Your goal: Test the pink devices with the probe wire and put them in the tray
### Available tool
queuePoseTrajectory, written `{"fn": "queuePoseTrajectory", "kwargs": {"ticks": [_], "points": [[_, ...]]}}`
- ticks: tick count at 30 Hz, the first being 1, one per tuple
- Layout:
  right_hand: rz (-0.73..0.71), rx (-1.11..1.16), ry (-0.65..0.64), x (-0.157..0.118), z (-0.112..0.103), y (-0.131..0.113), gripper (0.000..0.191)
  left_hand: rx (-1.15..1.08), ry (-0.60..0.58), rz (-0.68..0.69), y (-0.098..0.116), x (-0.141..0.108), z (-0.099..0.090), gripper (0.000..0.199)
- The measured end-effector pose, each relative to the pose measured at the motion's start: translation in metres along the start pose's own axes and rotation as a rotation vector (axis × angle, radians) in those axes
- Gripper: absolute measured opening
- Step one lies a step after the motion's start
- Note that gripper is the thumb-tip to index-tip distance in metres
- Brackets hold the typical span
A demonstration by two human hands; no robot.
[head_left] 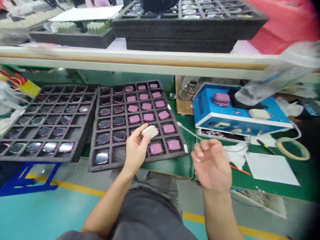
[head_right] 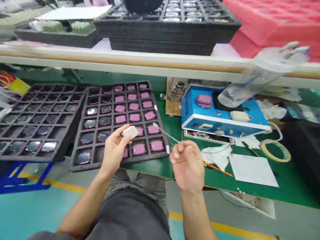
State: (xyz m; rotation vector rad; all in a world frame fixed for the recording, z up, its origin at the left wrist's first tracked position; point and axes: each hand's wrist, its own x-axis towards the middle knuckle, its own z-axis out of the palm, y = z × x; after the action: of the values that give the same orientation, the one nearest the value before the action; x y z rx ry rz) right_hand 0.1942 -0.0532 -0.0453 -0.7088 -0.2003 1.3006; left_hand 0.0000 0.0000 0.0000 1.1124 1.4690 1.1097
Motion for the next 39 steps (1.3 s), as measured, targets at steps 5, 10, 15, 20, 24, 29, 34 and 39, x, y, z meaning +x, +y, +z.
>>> {"fn": "queuePoseTrajectory", "kwargs": {"ticks": [5, 10, 15, 20, 24, 29, 34, 39], "points": [[-0.13, -0.166, -0.011, 0.015, 0.024, 0.037, 0.016, -0.063, 0.013, -0.04, -0.006, 0.002, 0.012, 0.03], [-0.225, -0.226, 0.059, 0.022, 0.032, 0.064, 0.01, -0.108, -0.003, -0.004, -0.006, 0.0, 0.016, 0.033], [-0.311, -0.227, 0.103, 0.02, 0.036, 0.068, 0.011, -0.176, -0.018, 0.039, -0.007, 0.001, 0.027, 0.03], [-0.374, -0.328, 0.103, 0.015, 0.035, 0.073, 0.012, -0.208, 0.02, 0.008, -0.016, 0.003, 0.035, 0.04], [-0.402, -0.347, 0.094, 0.014, 0.032, 0.076, 0.007, -0.185, 0.054, 0.009, -0.019, 0.001, 0.034, 0.031], [-0.439, -0.383, 0.106, 0.015, 0.031, 0.076, 0.005, -0.159, 0.044, 0.017, -0.02, -0.003, 0.035, 0.026], [-0.44, -0.445, 0.133, 0.017, 0.029, 0.077, 0.005, -0.112, 0.04, 0.049, -0.019, -0.005, 0.037, 0.025], [-0.441, -0.458, 0.15, 0.018, 0.028, 0.078, 0.004, -0.09, 0.047, 0.073, -0.019, -0.005, 0.038, 0.026]]}}
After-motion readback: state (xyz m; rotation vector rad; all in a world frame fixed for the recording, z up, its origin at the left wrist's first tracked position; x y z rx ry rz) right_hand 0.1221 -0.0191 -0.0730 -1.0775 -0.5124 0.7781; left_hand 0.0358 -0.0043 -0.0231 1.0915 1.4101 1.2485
